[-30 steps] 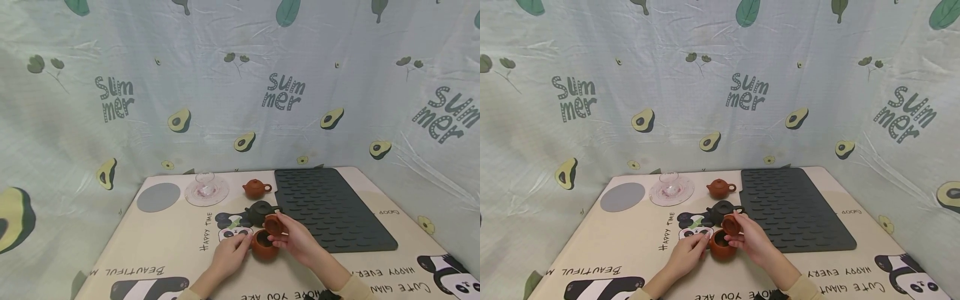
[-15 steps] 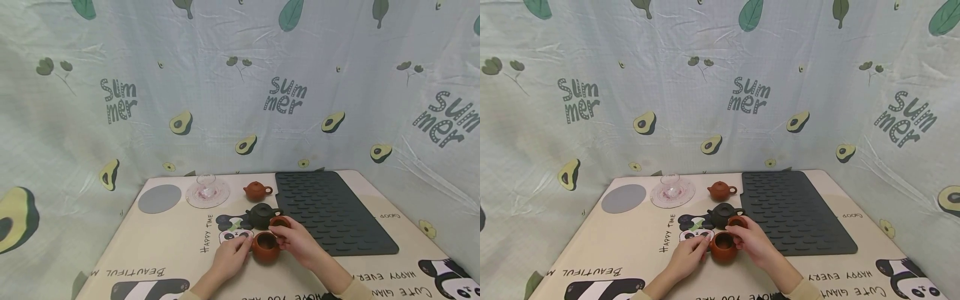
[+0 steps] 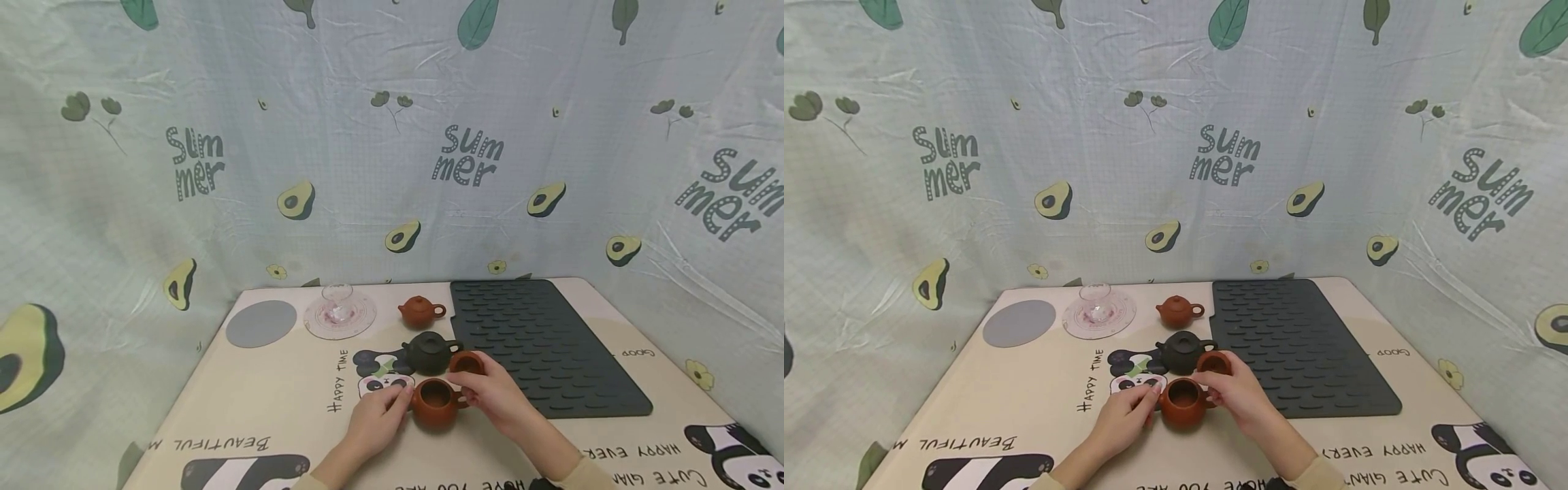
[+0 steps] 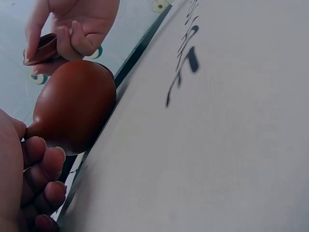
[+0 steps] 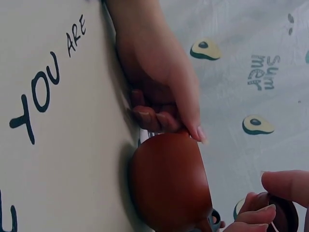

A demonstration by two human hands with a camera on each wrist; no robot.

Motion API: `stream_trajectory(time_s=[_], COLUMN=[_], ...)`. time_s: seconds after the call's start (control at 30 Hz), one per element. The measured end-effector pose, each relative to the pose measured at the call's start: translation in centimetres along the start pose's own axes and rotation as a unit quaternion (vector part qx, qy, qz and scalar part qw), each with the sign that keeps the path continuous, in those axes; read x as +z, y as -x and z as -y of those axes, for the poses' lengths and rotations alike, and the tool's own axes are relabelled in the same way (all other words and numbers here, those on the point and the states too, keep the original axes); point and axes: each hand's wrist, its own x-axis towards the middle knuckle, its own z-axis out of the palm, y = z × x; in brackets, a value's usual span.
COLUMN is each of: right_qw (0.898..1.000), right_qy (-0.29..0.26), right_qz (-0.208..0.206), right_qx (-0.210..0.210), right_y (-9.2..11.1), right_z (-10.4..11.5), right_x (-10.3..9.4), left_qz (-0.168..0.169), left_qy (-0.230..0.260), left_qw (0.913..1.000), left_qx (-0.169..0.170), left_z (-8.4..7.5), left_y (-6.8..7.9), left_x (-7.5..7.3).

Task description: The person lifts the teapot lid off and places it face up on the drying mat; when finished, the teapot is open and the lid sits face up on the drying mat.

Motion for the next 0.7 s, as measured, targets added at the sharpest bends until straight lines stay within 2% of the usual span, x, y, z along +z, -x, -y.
stream_trajectory(time_s=[0.2, 0.43, 0.7], right_qw=[1.000, 0.998, 0.997], right_qy=[0.001, 0.032, 0.048], right_qz=[-0.021, -0.045, -0.053], right_qx=[0.002, 0.010, 0.015], right_y=[-0.2, -0.2, -0.4], right_z=[-0.2, 0.0, 0.0], right_x=[-0.6, -1.7, -3.1], left_qz=[0.004, 0.008, 0.006], left_qy=[0.003, 0.008, 0.008], left_qw=[1.0000, 0.9999, 0.9999], left_qx=[-0.005, -0.010, -0.009], left_z=[0.0, 0.0, -0.1], left_y=[-0.1, -0.1, -0.1], left_x=[0.0, 0.0, -0.1])
